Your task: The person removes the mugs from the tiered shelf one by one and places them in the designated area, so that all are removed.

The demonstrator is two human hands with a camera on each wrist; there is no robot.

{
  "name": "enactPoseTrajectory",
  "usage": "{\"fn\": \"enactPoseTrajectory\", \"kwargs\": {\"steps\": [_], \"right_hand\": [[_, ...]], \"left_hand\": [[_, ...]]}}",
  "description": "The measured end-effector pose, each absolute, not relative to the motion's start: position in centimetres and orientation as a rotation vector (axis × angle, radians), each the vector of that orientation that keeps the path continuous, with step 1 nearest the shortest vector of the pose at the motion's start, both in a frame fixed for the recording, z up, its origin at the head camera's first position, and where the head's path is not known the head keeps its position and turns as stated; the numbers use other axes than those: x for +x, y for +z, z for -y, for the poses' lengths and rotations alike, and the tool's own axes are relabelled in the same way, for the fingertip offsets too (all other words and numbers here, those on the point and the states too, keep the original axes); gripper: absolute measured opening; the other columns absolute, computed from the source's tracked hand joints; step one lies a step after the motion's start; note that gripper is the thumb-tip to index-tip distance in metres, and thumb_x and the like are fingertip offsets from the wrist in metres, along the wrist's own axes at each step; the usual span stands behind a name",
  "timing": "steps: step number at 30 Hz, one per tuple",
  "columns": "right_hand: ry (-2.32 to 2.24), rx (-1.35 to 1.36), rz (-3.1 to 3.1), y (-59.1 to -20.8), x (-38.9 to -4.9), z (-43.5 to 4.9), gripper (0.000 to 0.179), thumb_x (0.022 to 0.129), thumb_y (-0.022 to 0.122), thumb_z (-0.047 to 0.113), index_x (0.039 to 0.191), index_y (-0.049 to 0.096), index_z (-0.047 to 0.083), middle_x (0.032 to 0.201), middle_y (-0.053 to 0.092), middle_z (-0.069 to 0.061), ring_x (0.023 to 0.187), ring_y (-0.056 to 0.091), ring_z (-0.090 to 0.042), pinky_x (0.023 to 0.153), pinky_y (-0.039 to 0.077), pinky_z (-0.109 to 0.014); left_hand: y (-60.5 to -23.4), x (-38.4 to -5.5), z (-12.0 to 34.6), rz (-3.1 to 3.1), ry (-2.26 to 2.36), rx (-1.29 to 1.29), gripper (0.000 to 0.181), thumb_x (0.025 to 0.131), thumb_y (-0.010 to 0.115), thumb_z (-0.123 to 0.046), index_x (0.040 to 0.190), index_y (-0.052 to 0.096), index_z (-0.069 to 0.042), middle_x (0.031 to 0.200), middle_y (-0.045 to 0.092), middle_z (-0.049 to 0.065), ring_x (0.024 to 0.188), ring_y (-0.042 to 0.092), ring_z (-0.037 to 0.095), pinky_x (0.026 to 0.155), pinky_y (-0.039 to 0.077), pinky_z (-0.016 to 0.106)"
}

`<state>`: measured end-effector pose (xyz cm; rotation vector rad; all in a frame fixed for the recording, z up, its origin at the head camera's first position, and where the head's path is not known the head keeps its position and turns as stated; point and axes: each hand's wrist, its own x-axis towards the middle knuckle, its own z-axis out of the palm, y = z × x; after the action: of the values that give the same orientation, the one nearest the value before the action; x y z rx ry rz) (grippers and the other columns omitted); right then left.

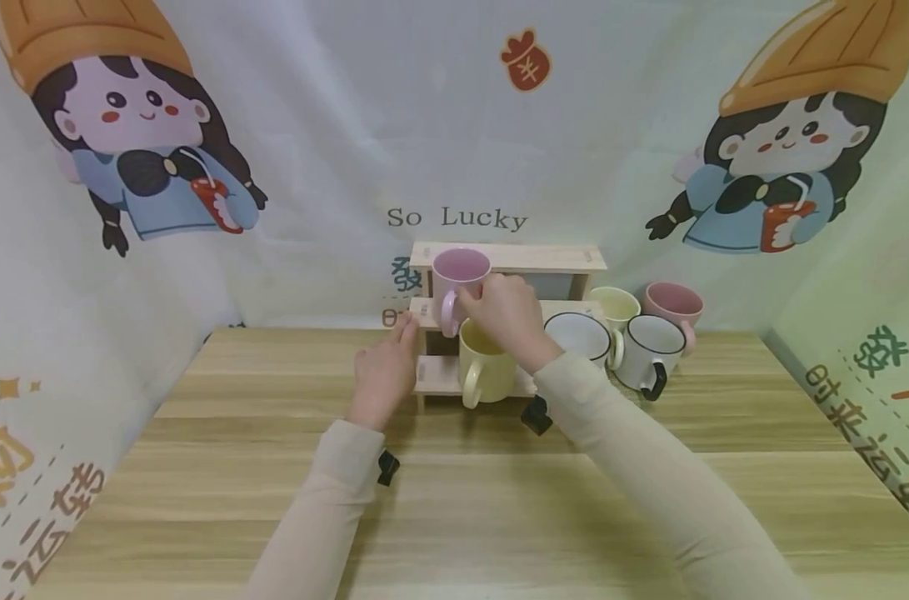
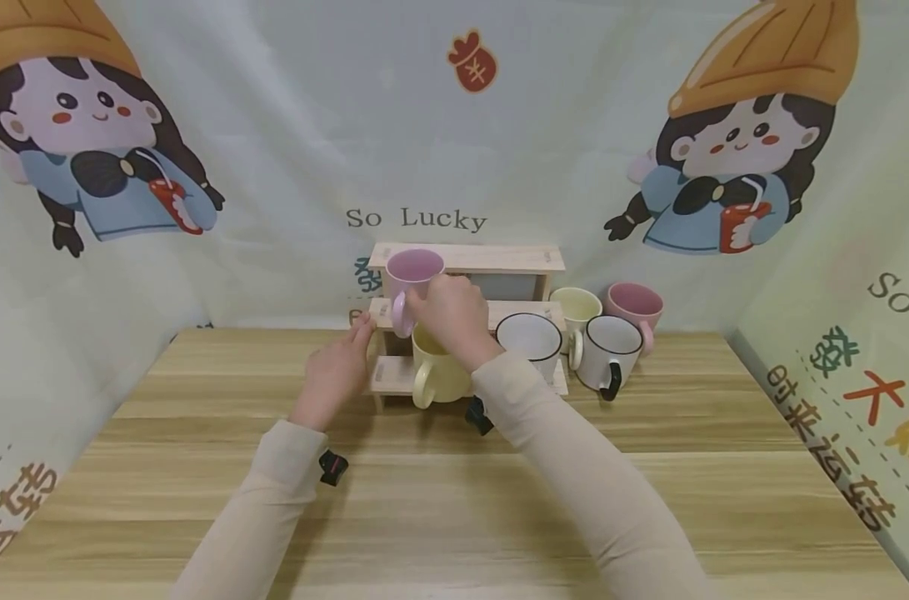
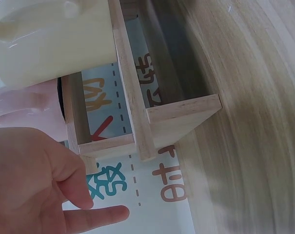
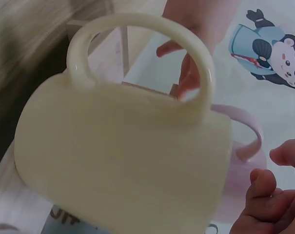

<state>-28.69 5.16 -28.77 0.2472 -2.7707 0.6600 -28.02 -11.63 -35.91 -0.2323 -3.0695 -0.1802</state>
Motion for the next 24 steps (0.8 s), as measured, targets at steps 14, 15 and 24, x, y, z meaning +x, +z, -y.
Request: {"fn": "enactPoseTrajectory", "kwargs": {"steps": [14,15,24], "right_hand": [[0.699,0.24,2.744,-30.7,-29.1,-2.5,0.05,0.089,0.059,0.048,0.054,0.05,0.014,0.049,0.053,0.0,0.045,0.051,-0.014,0.039,0.038,-0.024],[0.721,0.234,2.734,-30.8,-29.1,-2.4,0.049,0.09,0.059,0.046,0.054,0.05,0.014,0.049,0.054,0.0,0.045,0.052,-0.015,0.039,0.038,-0.024],[0.866,0.139,2.644,-31.7,-29.1,-1.7,0.043,0.09,0.057,0.032,0.053,0.046,0.013,0.05,0.053,0.0,0.049,0.05,-0.016,0.043,0.036,-0.023]], "left_hand": [[-36.2,-28.0,11.7,3.064,-0.195,-0.219,0.062,0.096,0.051,-0.02,0.152,0.024,-0.018,0.16,0.02,-0.002,0.104,0.062,0.038,0.091,0.05,0.056],[-36.2,-28.0,11.7,3.067,-0.194,-0.22,0.062,0.096,0.051,-0.018,0.152,0.024,-0.019,0.16,0.02,-0.002,0.104,0.062,0.038,0.092,0.049,0.057],[-36.3,-28.3,11.8,3.074,-0.192,-0.216,0.062,0.097,0.048,-0.015,0.152,0.023,-0.02,0.16,0.018,-0.004,0.097,0.063,0.035,0.085,0.053,0.051]]}}
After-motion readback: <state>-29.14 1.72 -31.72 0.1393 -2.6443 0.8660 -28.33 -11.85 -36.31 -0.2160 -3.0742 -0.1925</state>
